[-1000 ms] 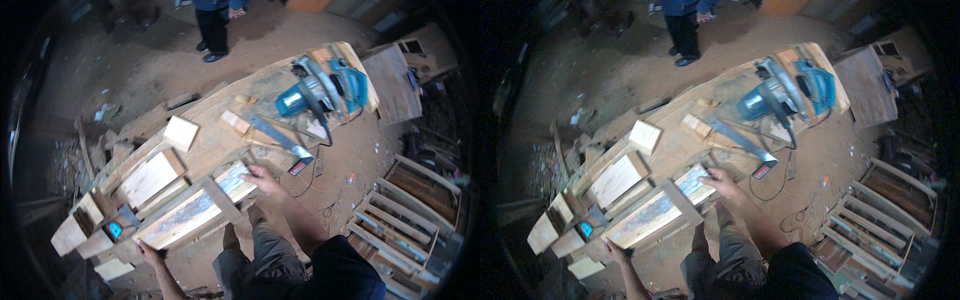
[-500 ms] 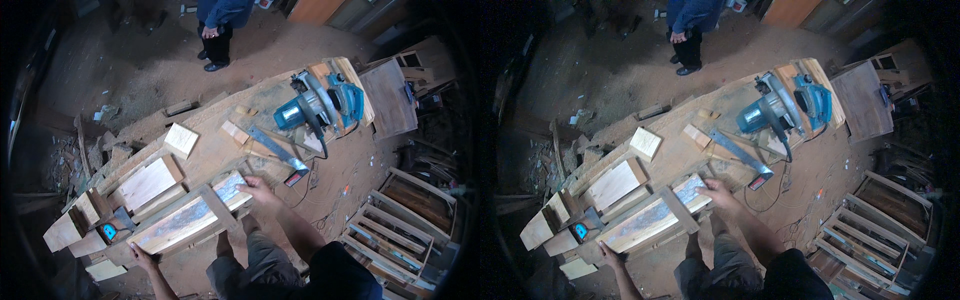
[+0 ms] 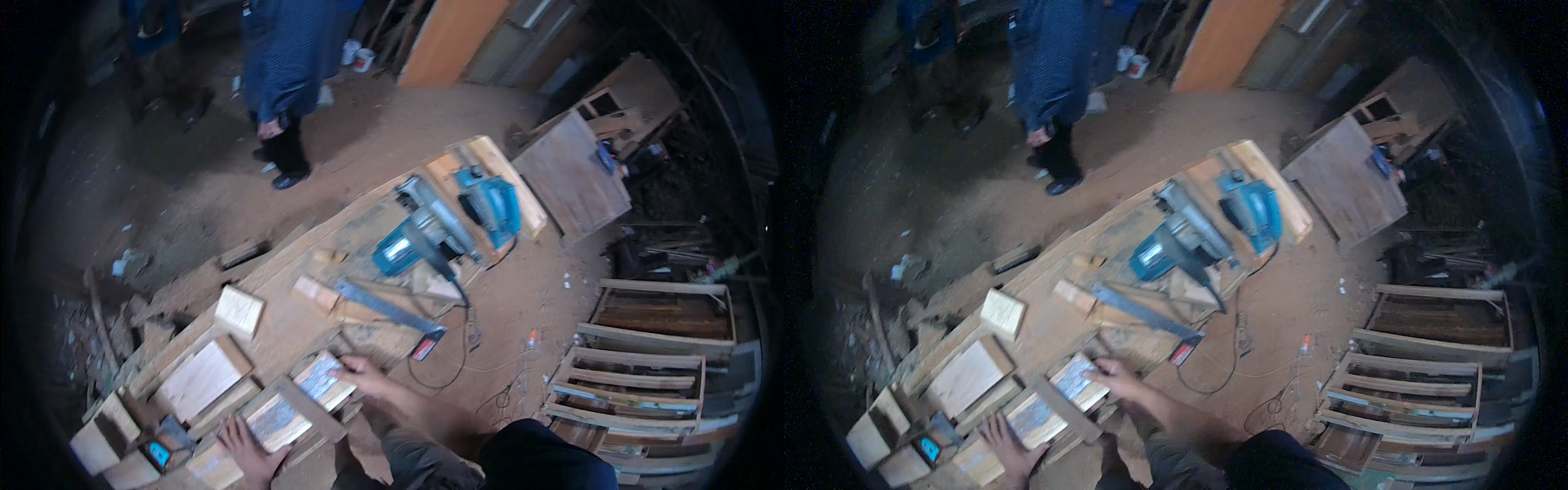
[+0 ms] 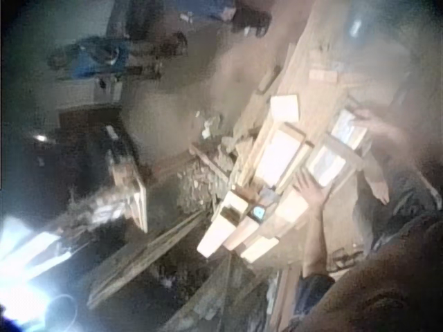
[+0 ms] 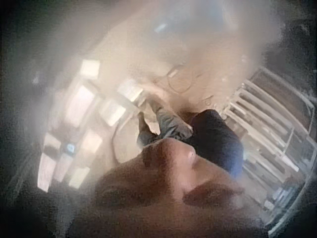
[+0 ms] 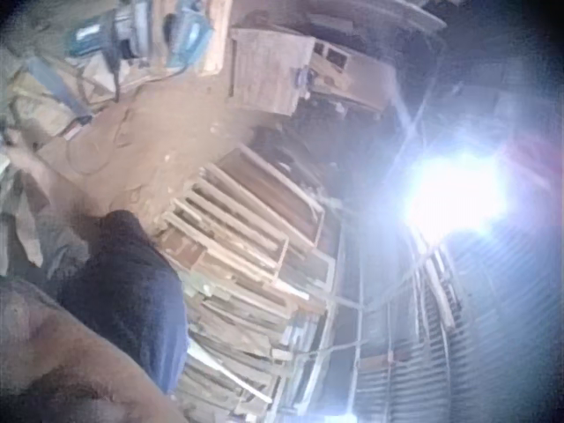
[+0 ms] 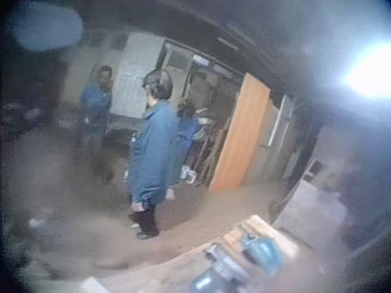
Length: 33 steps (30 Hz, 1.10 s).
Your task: The person uses a circular saw to cut a wooden plank on a workbench. They measure the wood with a tape measure, position the plank, and make several cuts to produce smaller pieces.
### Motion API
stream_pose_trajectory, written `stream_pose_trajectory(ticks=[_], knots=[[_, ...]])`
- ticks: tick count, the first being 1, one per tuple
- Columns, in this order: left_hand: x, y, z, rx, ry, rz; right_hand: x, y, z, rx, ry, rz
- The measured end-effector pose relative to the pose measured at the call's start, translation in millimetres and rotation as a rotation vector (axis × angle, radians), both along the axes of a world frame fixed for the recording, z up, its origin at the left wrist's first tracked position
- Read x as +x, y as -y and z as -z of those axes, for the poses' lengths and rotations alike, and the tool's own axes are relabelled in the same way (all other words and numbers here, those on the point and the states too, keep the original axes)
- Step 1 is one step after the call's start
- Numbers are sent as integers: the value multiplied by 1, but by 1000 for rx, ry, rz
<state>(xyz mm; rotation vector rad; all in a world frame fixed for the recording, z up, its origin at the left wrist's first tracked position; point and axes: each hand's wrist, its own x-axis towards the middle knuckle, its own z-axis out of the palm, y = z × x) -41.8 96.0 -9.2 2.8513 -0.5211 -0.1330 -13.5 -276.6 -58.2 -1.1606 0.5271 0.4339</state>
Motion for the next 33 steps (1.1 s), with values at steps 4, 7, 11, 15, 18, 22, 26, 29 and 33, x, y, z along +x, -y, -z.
stream_pose_trajectory(ticks=[4, 7, 11, 15, 18, 22, 26, 29, 33], knots=[[9, 20, -9, -53, 207, 54, -5, 9, 29, -137, 99, -114], [4, 3, 1, -11, 149, 58, -7, 3, 35, -122, 62, -95], [5, -1, 6, 53, 13, 19, -6, 2, 30, -75, 10, -95], [14, 8, -7, 8, -42, 19, 0, 2, 16, 11, 18, -56], [18, 10, -19, -1, -23, 113, -4, 11, 25, -27, 11, -129], [11, 30, -18, -47, 69, 38, 0, 11, 27, -54, 94, -119], [38, 72, -44, 47, -203, 131, 2, 14, 3, -242, 80, -38], [41, 75, -35, -98, -68, 157, -10, 27, 20, -501, 91, -44], [37, 56, -20, -51, -84, 107, 19, 32, -63, -733, 343, 7]])
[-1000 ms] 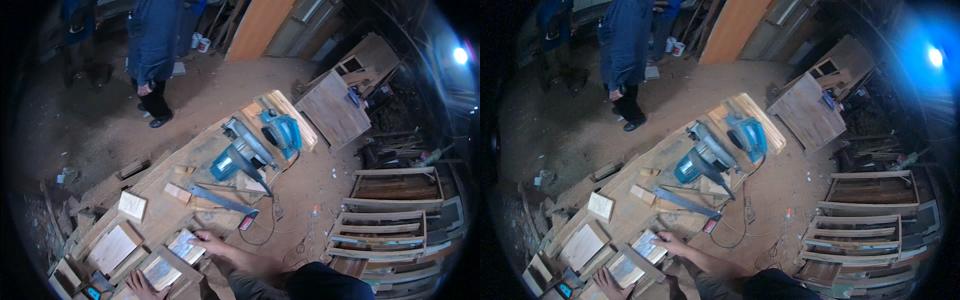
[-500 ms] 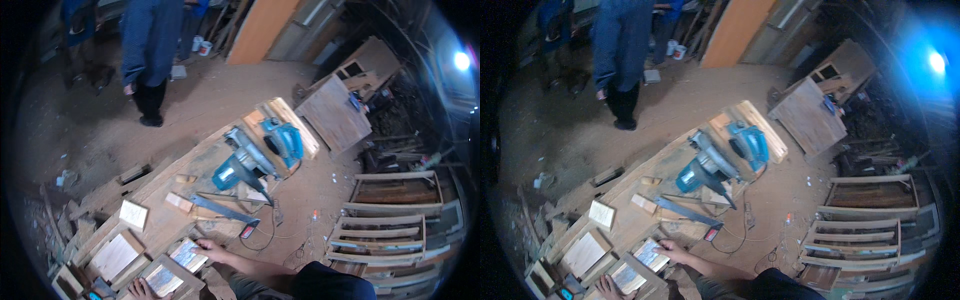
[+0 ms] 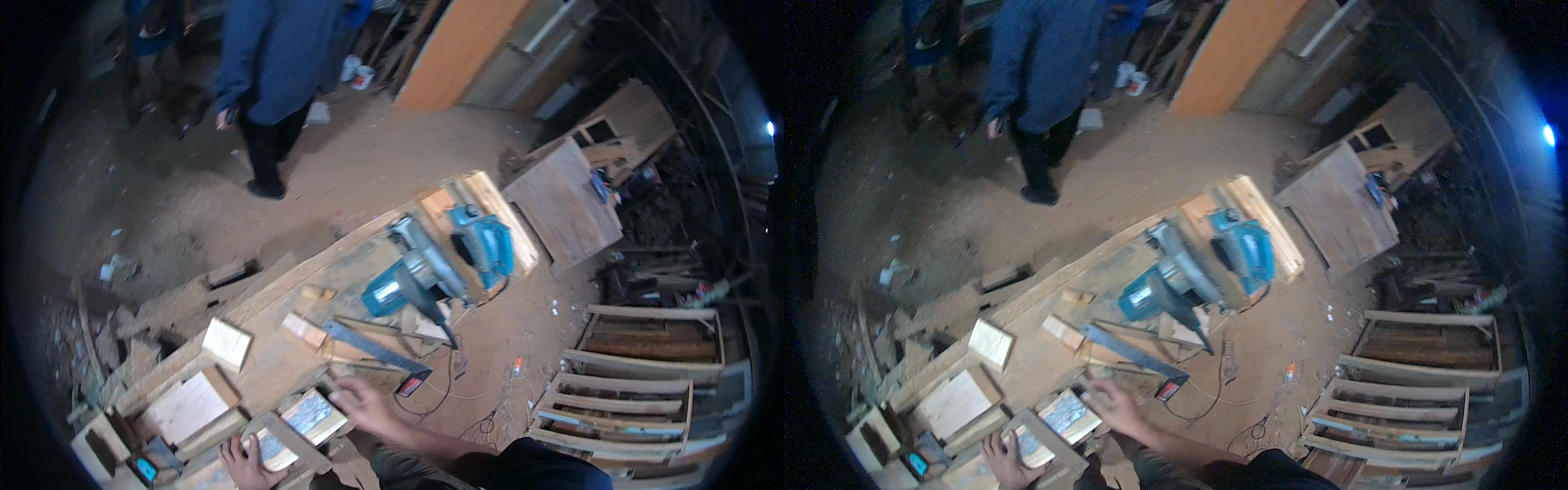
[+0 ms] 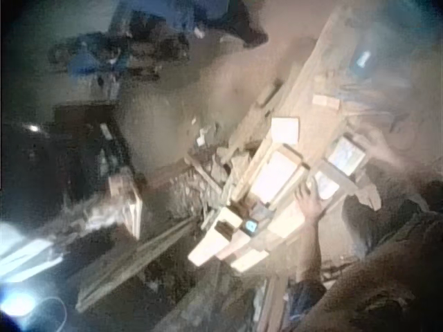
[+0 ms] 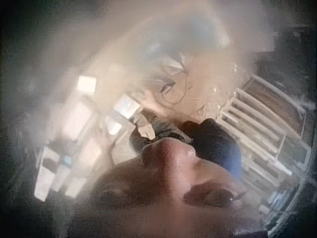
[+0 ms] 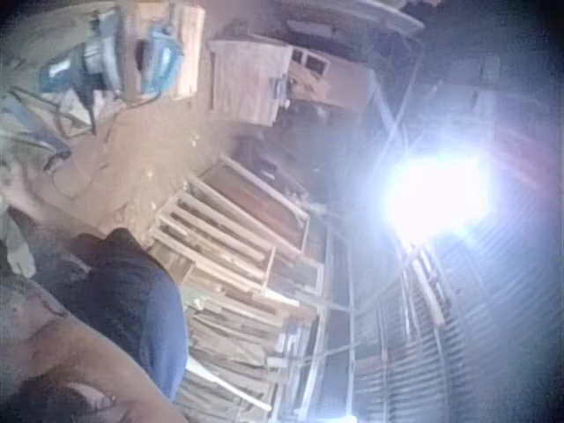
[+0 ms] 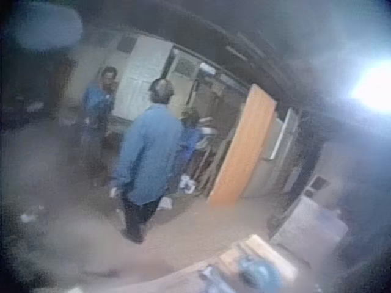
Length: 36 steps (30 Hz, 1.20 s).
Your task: The person uses a circular saw to cut a wooden plank on a workbench. They measure the wood with a tape measure, position the plank, and make several cuts to produce smaller pieces.
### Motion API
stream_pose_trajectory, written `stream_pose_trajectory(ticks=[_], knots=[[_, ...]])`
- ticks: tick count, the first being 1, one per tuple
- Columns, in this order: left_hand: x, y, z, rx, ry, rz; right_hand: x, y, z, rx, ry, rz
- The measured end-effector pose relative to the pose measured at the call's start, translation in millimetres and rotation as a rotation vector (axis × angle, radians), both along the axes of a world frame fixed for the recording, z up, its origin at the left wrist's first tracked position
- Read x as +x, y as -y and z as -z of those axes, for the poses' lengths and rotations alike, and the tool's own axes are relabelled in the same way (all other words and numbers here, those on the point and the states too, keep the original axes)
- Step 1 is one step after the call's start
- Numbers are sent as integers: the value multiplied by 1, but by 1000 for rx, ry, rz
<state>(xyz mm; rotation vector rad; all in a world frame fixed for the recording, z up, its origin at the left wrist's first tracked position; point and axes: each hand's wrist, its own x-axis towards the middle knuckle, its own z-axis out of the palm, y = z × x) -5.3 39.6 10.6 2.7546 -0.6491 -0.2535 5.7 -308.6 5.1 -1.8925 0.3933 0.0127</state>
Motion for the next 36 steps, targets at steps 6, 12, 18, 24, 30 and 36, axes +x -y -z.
stream_pose_trajectory(ticks=[6, 12, 18, 24, 30, 36], knots=[[2, -8, 17, -95, 70, -61, 39, 122, -51, -855, 299, 173], [1, -9, 14, -93, 25, -33, 43, 164, -69, -1058, 257, -87], [1, -7, 7, -120, 2, -75, 92, 188, -61, -725, -13, 7], [1, -4, 6, -85, -17, -34, 121, 221, -74, -741, 46, -103], [-4, -14, 4, -96, 30, -69, 53, 167, -147, -604, 343, 28], [-5, -8, 7, -51, -11, -54, -59, 134, -216, -52, -26, 161]])
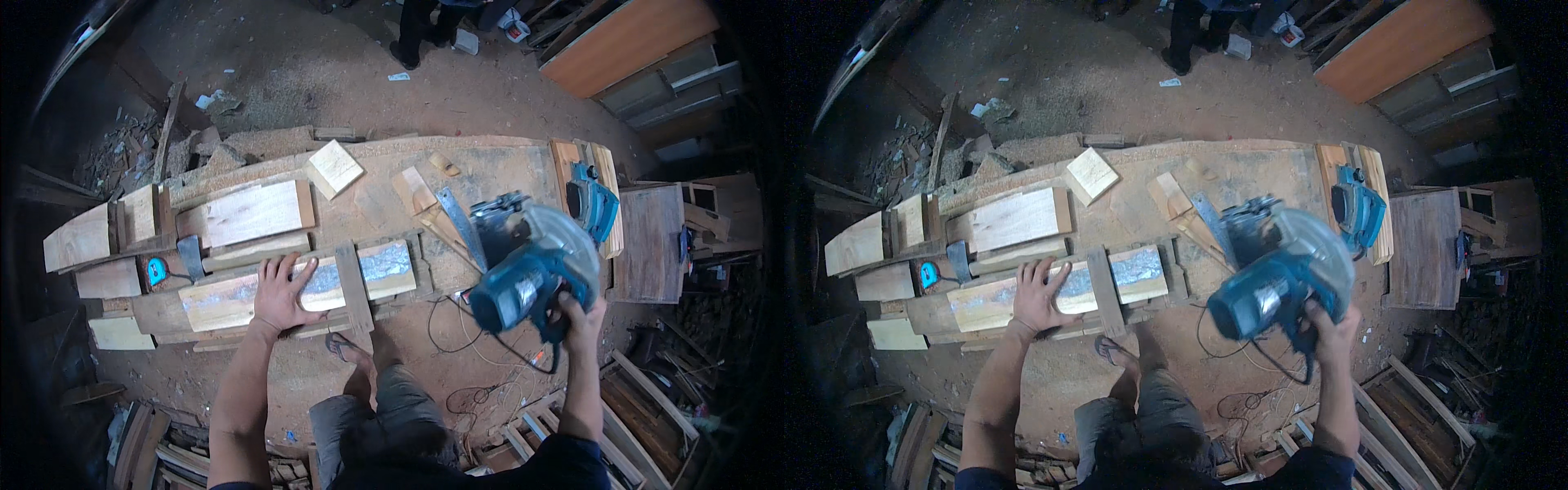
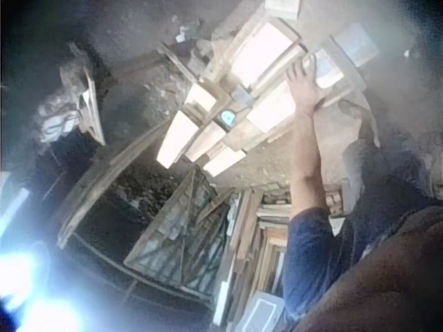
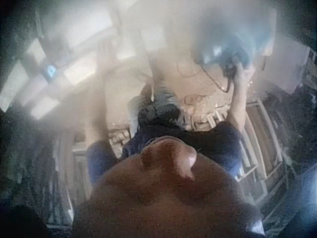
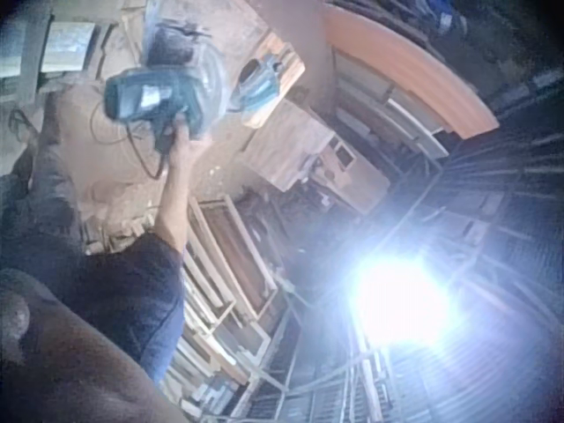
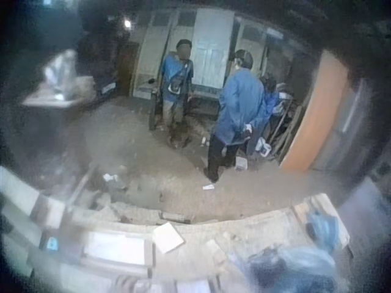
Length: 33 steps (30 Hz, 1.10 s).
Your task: The person uses a circular saw to cut a wooden plank on a workbench. They measure the wood with a tape measure, position the plank, and make several cuts to produce smaller pieces.
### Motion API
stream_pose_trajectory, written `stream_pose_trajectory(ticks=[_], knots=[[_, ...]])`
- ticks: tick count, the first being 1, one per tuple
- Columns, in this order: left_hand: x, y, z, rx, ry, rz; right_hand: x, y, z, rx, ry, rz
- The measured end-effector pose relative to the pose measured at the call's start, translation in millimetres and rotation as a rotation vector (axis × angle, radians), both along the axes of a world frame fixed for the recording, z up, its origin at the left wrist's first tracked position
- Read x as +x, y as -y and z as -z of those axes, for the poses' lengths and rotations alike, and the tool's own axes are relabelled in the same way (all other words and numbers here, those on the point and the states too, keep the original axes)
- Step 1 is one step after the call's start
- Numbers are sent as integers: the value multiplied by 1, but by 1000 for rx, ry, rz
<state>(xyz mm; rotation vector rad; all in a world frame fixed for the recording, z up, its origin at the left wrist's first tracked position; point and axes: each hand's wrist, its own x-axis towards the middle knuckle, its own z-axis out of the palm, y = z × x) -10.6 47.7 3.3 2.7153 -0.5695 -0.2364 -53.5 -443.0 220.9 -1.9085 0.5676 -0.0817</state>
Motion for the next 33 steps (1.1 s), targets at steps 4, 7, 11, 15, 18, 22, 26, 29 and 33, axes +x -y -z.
stream_pose_trajectory(ticks=[4, 7, 11, 15, 18, 22, 26, 29, 33], knots=[[-6, 0, 2, 18, 11, -18, -51, -42, 21, 271, -48, 62], [-7, 1, 3, 38, 12, -21, -88, -52, 56, 398, -116, 52], [-8, 1, 5, 50, 29, -15, -128, -50, 101, 517, -213, 3], [-7, 1, 3, 49, 30, -29, -143, -66, 124, 703, -202, 32], [-10, -1, 5, 32, 15, -30, -144, -81, 130, 735, -218, -4], [-6, 5, 4, 12, 43, -20, -153, -96, 132, 861, -184, 84], [-6, 2, 1, 22, 38, -28, -153, -101, 141, 857, -168, 93], [-6, 4, 4, -3, 25, -23, -154, -95, 143, 912, -160, 36], [-8, 4, -1, 11, 31, -22, -155, -95, 144, 932, -152, 14]])
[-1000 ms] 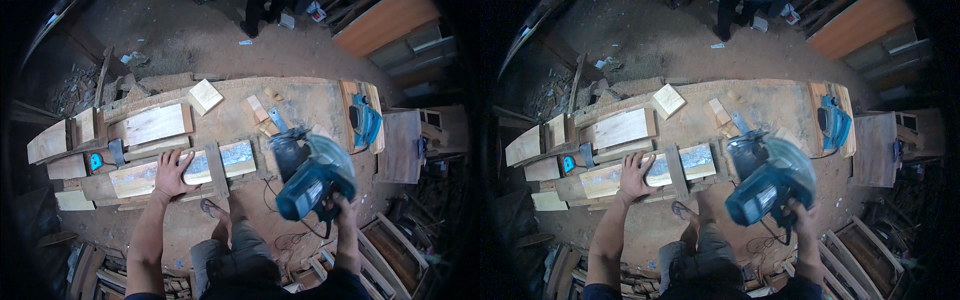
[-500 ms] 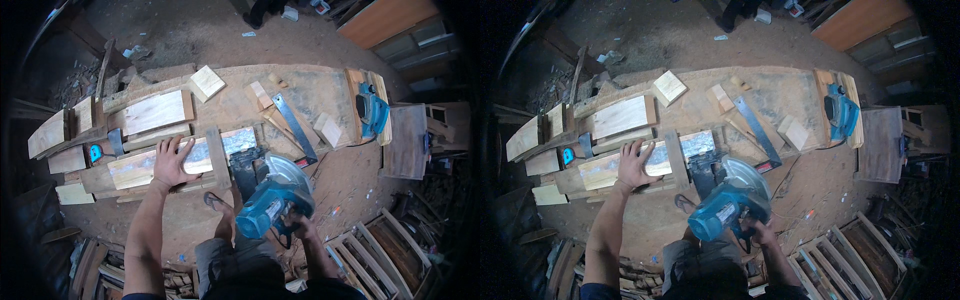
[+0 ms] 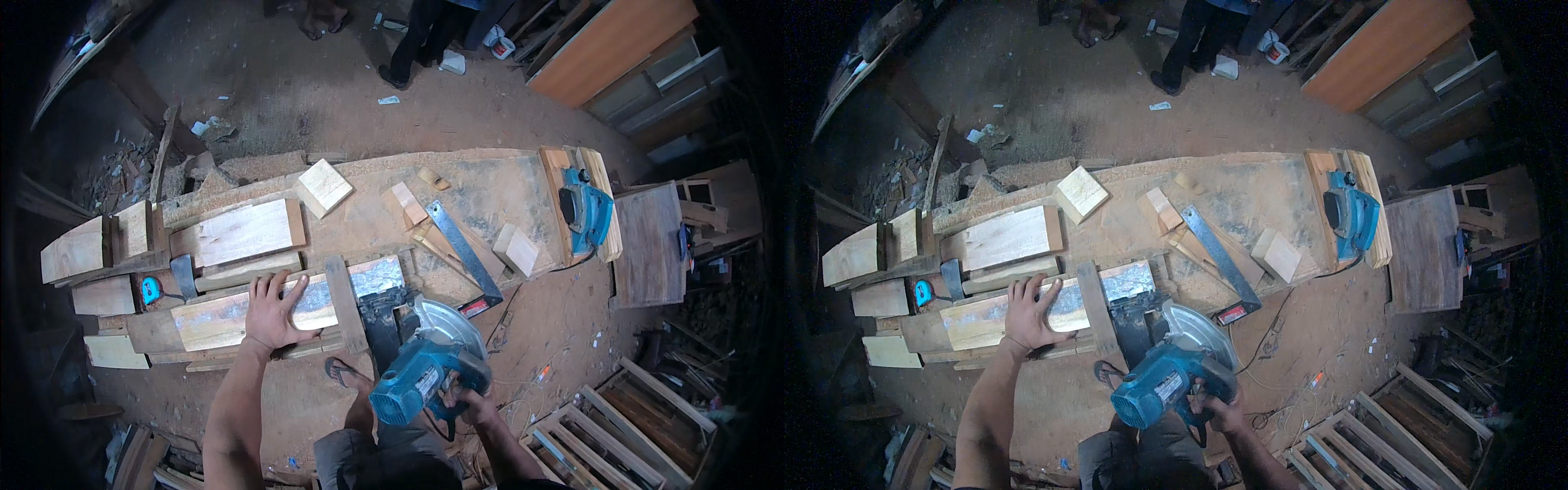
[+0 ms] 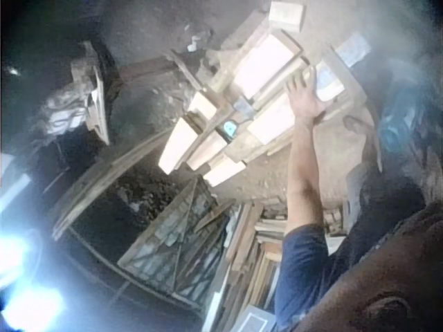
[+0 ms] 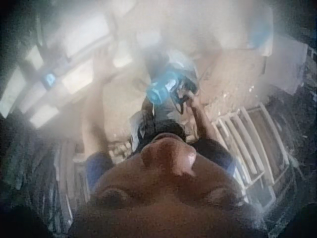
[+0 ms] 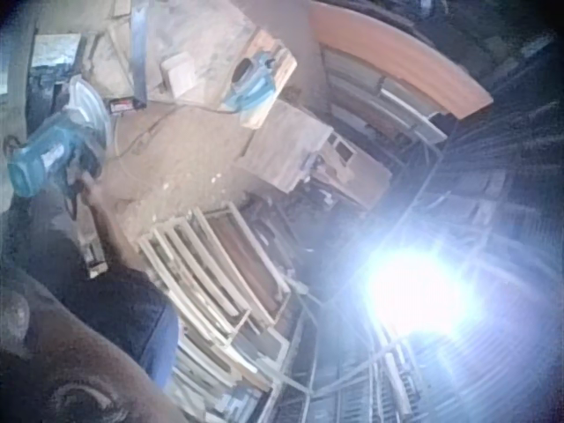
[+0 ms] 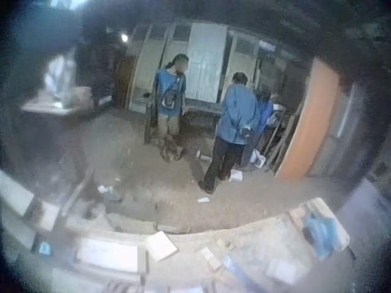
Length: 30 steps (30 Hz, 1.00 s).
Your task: The person uses a circular saw to cut a wooden plank on a workbench. They measure the wood with a tape measure, position the plank, and make several cuts to produce smaller pieces.
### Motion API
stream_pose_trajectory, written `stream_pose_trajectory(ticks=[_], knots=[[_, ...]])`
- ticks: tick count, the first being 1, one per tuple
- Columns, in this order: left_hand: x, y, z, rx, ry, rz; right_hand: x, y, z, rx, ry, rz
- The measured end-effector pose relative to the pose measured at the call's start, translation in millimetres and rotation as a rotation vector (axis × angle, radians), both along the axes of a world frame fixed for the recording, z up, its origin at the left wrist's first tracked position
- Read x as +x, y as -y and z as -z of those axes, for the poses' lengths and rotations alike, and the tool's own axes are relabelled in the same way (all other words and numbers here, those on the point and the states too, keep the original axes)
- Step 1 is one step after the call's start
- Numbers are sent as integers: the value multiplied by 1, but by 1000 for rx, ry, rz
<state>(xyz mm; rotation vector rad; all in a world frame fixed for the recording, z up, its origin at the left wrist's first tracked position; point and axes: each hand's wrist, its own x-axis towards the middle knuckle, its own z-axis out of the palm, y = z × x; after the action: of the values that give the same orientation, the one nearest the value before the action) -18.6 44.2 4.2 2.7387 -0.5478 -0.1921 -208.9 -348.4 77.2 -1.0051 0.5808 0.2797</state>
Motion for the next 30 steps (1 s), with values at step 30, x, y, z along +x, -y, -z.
stream_pose_trajectory(ticks=[30], knots=[[0, -3, 9, 6, -23, -4, 4, -2, -1, -67, -78, 20]])
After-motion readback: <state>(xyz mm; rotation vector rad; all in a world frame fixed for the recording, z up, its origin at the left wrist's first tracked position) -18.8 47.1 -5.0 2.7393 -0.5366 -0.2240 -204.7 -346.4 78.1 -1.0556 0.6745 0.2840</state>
